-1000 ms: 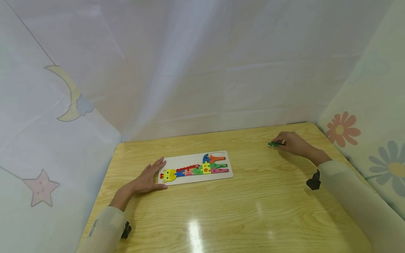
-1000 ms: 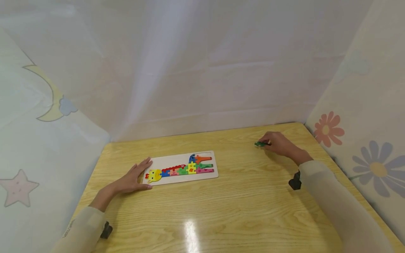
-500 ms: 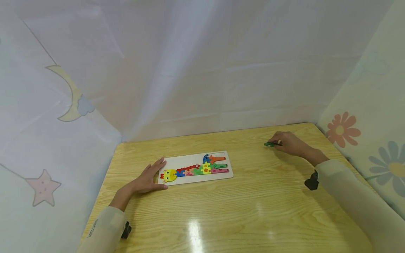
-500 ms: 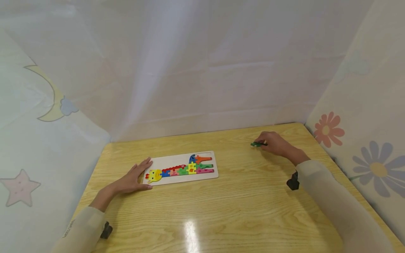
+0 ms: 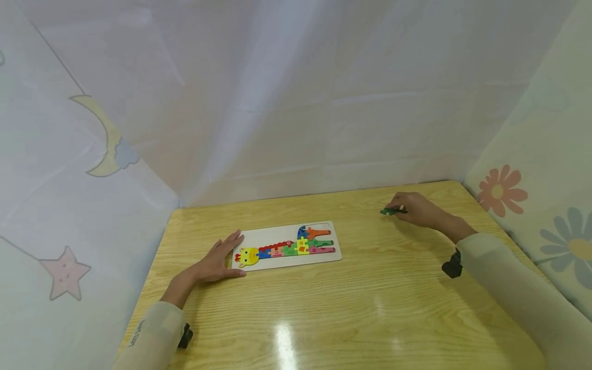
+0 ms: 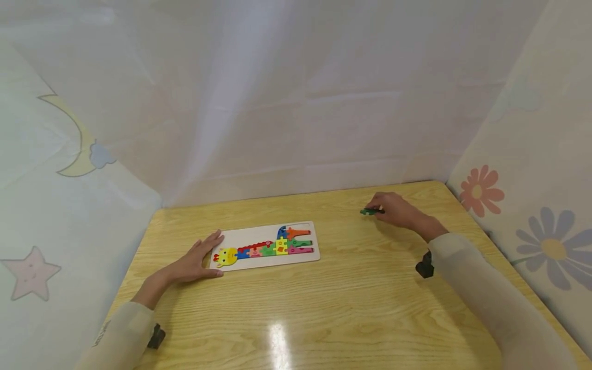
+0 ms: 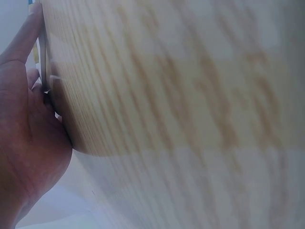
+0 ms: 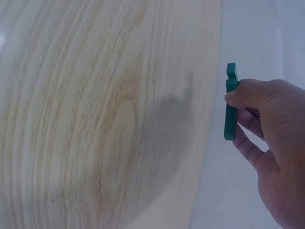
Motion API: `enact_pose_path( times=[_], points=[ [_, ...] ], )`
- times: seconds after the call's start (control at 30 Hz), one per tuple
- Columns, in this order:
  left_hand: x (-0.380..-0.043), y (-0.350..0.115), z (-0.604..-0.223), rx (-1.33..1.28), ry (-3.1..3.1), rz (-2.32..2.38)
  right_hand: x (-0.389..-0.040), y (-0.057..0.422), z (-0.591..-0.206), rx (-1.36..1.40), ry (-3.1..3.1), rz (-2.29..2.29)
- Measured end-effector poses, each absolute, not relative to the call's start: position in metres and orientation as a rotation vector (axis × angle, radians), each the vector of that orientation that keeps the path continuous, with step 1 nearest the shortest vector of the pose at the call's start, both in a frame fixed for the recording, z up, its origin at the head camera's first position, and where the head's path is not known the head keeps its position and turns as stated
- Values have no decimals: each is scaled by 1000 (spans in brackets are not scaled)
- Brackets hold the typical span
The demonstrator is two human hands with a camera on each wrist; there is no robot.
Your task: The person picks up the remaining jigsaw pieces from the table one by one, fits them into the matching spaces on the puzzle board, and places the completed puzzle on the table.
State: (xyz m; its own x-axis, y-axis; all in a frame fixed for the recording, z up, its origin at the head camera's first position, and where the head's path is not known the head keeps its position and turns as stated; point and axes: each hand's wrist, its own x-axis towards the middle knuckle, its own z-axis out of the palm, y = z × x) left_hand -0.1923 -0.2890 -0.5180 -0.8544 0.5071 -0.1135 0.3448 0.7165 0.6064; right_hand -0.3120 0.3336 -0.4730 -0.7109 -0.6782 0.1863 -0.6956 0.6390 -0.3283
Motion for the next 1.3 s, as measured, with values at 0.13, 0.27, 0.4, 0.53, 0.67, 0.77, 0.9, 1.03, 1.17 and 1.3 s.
enact_pose_path(
  times=[0.13, 0.27, 0.4, 0.53, 0.67, 0.77, 0.9, 1.03, 1.17, 1.3],
  points=[
    [-193, -287, -518, 667, 2650, 840, -312, 329, -473, 1202, -2788, 579],
    [-194, -286, -518, 652, 2653, 831, -312, 324, -471, 1233, -2763, 554],
    [-195, -285, -519, 646, 2652, 841, -312, 320, -470, 1270, -2725, 556],
    [-194, -285, -519, 654, 2653, 837, -313, 316, -470, 1269, -2735, 559],
    [-194, -285, -518, 653, 2653, 837, -314, 312, -468, 1260, -2770, 547],
    [-194, -285, -518, 651, 2651, 843, -314, 307, -466, 1258, -2780, 547],
    [-195, -286, -518, 656, 2653, 840, -314, 302, -465, 1267, -2773, 554],
    [-194, -286, -519, 664, 2652, 840, -314, 298, -466, 1284, -2763, 566],
    [-194, -286, -520, 666, 2652, 851, -314, 294, -467, 1294, -2756, 581],
    [-194, -286, -520, 664, 2651, 848, -313, 290, -466, 1302, -2738, 582]
  ],
)
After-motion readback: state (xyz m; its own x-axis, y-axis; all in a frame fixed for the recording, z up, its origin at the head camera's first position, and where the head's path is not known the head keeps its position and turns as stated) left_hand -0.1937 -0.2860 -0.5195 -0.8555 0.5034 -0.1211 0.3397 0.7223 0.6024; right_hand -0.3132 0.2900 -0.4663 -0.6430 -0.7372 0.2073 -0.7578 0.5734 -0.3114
